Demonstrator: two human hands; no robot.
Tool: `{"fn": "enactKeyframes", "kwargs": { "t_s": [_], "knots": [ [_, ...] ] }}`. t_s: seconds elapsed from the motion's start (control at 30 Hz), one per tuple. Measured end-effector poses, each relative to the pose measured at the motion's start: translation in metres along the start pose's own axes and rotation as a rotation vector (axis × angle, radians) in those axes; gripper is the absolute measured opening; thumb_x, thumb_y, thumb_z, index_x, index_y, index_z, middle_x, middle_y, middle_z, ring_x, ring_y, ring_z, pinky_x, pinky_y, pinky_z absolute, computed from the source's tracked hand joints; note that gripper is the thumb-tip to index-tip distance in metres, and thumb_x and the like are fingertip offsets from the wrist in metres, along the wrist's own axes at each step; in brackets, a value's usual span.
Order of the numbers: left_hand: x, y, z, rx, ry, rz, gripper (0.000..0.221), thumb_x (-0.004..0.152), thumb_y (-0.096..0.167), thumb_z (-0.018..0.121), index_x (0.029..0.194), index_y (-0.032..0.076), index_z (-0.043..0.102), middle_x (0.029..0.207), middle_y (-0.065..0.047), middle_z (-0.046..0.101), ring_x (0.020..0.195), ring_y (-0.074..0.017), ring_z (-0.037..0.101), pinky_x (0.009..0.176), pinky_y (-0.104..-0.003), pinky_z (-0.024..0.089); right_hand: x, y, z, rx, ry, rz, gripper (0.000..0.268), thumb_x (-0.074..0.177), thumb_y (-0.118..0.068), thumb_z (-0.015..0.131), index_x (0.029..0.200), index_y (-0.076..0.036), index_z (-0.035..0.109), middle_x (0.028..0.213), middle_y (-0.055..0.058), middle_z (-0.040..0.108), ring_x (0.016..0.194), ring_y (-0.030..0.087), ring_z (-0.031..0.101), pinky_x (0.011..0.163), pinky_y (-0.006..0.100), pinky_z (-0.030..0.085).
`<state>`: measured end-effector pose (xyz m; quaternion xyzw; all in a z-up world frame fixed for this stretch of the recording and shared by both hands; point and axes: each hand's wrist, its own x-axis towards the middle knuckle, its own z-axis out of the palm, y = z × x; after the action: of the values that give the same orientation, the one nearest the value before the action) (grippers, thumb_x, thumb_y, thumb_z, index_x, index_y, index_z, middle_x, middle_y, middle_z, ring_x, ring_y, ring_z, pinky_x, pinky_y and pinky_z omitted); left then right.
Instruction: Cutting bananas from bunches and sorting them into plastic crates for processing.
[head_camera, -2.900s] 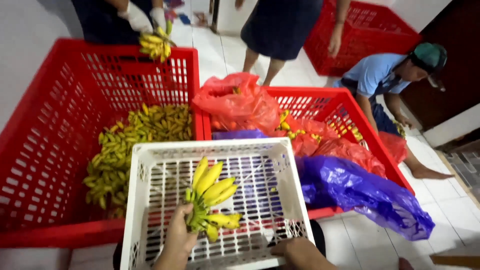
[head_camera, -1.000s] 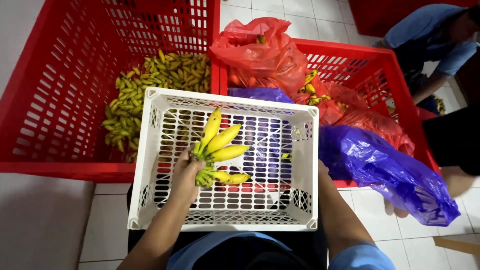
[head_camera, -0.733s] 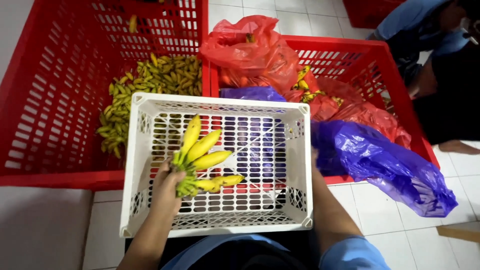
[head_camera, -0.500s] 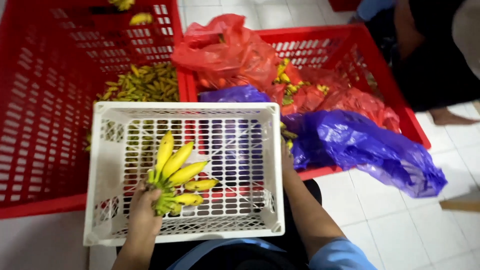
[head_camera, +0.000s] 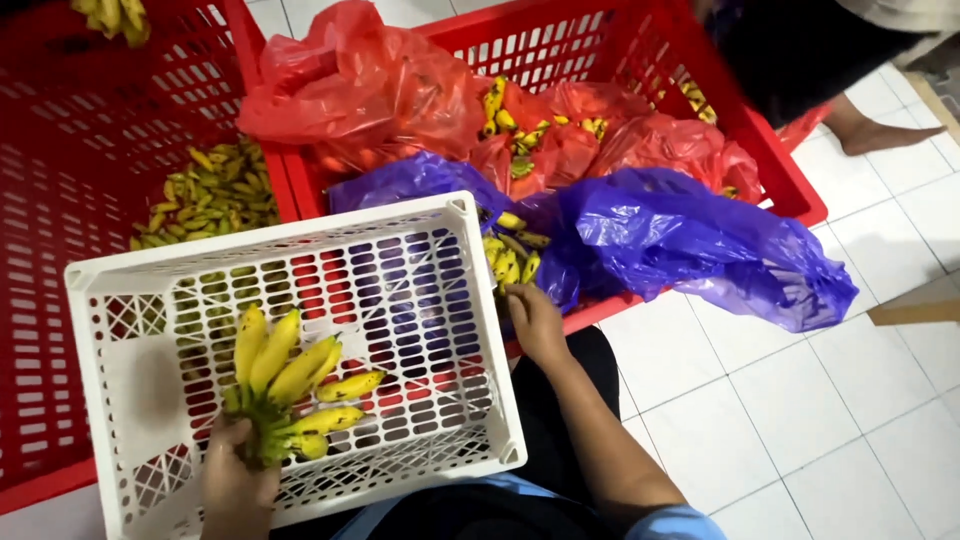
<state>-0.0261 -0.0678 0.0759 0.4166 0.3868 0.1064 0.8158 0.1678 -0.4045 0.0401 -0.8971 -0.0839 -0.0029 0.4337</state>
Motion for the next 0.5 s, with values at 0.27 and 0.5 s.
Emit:
{"fn": "enactKeyframes", "kwargs": {
  "t_s": [0.27,0.5],
  "knots": [
    [0.021,-0.019,-0.006,-0.097,-0.161,0.089,0.053,0.079,-0.001,0.028,0.131,-0.001,0.036,0.119,-0.014,0.045,0.101,-0.0218,0.045,0.088,-0.033,0.035,0.023,0.009,0.016,0.296,-0.348,0.420,0.051,0.075,-0.015,0.063,0.123,-0.001,0.052,0.108,0.017,0.064,0.093,0.024,0.065,0.079,0.032,0.055],
    [-0.012,0.005,0.047,0.030,-0.095,0.198,0.050,0.072,0.002,0.060,0.120,0.002,0.047,0.095,-0.008,0.048,0.086,-0.0188,0.050,0.075,-0.036,0.048,0.013,0.031,0.004,0.480,0.042,0.441,0.044,0.085,-0.010,0.048,0.127,0.005,0.046,0.086,0.015,0.052,0.073,0.023,0.052,0.066,0.036,0.049]
  ]
}}
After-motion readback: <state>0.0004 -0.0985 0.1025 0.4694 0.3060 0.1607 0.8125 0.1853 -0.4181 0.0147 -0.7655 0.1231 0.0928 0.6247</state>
